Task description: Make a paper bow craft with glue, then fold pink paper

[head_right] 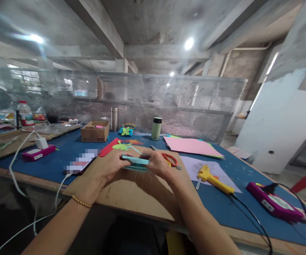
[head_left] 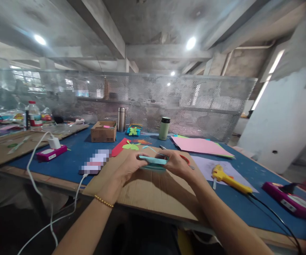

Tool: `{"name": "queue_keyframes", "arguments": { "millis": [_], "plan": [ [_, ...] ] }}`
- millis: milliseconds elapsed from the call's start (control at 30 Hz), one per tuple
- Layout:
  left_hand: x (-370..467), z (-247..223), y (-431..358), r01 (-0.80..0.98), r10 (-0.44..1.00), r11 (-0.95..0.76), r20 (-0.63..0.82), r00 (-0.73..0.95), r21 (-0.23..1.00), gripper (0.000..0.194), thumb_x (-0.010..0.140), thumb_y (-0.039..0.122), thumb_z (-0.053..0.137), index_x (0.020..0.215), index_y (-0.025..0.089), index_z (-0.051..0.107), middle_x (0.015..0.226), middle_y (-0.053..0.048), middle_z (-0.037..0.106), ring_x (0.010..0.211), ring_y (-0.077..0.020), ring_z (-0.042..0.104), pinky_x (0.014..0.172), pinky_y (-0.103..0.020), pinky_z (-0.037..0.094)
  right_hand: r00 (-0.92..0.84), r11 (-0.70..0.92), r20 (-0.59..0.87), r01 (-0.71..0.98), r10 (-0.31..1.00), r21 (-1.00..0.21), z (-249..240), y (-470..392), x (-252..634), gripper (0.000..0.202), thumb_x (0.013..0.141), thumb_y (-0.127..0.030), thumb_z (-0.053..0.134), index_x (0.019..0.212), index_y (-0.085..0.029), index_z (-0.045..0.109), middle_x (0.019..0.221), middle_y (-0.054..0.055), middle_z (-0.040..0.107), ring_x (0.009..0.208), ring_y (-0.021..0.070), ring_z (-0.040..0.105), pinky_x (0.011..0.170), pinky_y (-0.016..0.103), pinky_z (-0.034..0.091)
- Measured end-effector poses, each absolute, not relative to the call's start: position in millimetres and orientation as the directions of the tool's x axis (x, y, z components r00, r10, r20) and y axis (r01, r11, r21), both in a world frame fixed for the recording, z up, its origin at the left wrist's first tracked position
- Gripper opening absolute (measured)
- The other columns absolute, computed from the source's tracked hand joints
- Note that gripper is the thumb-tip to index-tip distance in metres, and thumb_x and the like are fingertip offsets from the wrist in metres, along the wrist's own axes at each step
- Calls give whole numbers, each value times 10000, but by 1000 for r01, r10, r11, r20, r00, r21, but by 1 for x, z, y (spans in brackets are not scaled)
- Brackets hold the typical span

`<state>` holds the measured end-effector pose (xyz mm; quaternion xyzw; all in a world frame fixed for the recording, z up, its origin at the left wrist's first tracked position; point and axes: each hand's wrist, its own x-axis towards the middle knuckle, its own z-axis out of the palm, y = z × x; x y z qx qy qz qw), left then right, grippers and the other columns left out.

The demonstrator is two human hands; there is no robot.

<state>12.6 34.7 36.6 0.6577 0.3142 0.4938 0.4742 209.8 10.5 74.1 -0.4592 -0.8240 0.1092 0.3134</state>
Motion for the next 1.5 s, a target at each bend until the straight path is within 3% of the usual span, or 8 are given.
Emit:
{"name": "queue_keyframes", "arguments": {
  "millis": [233, 367, 500, 667, 833, 1000, 1333, 1500],
  "plan": [
    [13, 30, 41, -102, 895, -216, 239, 377, 971, 232, 538, 242, 847, 720, 128, 759, 745, -52, 715, 725, -176, 615, 648, -259, 445, -450, 562, 342, 584, 825, -586, 65, 15, 213, 232, 809, -351, 646, 924, -180, 751, 706, -7, 674, 623, 128, 549, 578, 236, 415],
    [15, 23, 51, -251, 916, -209, 279, 287, 945, 311, 503, 288, 902, 715, 127, 740, 713, -36, 708, 700, -175, 638, 644, -268, 497, -426, 532, 358, 421, 831, -735, 71, 16, 224, 379, 798, -402, 729, 1112, -191, 717, 993, 47, 720, 839, 168, 630, 740, 286, 508],
    [17, 19, 60, -475, 943, -153, 271, 191, 867, 443, 516, 287, 930, 899, 146, 759, 896, -57, 766, 823, -213, 702, 757, -327, 566, -408, 497, 376, 244, 832, -833, 80, 14, 232, 464, 838, -424, 717, 1238, -197, 660, 1190, 89, 691, 1038, 198, 635, 897, 344, 521],
    [19, 23, 57, -513, 940, -129, 270, 210, 849, 523, 547, 327, 940, 1006, 159, 756, 998, -81, 775, 900, -243, 723, 834, -375, 577, -466, 513, 395, 156, 792, -844, 66, 19, 220, 469, 778, -321, 762, 1223, -218, 655, 1130, 59, 693, 907, 166, 645, 718, 284, 574],
    [21, 22, 58, -281, 918, -324, 372, 137, 903, 575, 572, 392, 917, 1049, 147, 708, 972, -95, 751, 880, -240, 710, 787, -353, 570, -390, 549, 464, 140, 795, -824, 51, 29, 212, 277, 769, -214, 689, 1043, -175, 698, 997, 24, 681, 783, 137, 635, 670, 287, 606],
    [22, 18, 63, 58, 778, -624, 627, -48, 779, 845, 629, 352, 885, 1359, 202, 485, 1046, -80, 690, 906, -199, 682, 832, -338, 546, -340, 510, 441, 148, 831, -847, 58, 27, 217, 239, 729, -192, 707, 967, -164, 700, 900, 10, 682, 746, 133, 644, 683, 283, 591],
    [19, 33, 46, -76, 790, -609, 612, 38, 790, 595, 710, 278, 815, 1257, 215, 587, 999, -53, 717, 925, -222, 697, 870, -370, 554, -381, 458, 397, 83, 835, -885, 67, 21, 219, 346, 706, -379, 817, 940, -164, 682, 870, 14, 682, 759, 146, 649, 690, 294, 586],
    [17, 27, 47, 407, 578, -737, 815, -33, 540, 564, 743, 156, 754, 1281, 264, 627, 1126, -79, 671, 1073, -262, 620, 1010, -451, 450, -398, 502, 381, 263, 835, -824, 63, 24, 225, 206, 775, -267, 717, 949, -171, 659, 859, 7, 671, 729, 146, 655, 666, 290, 572]
  ]
}}
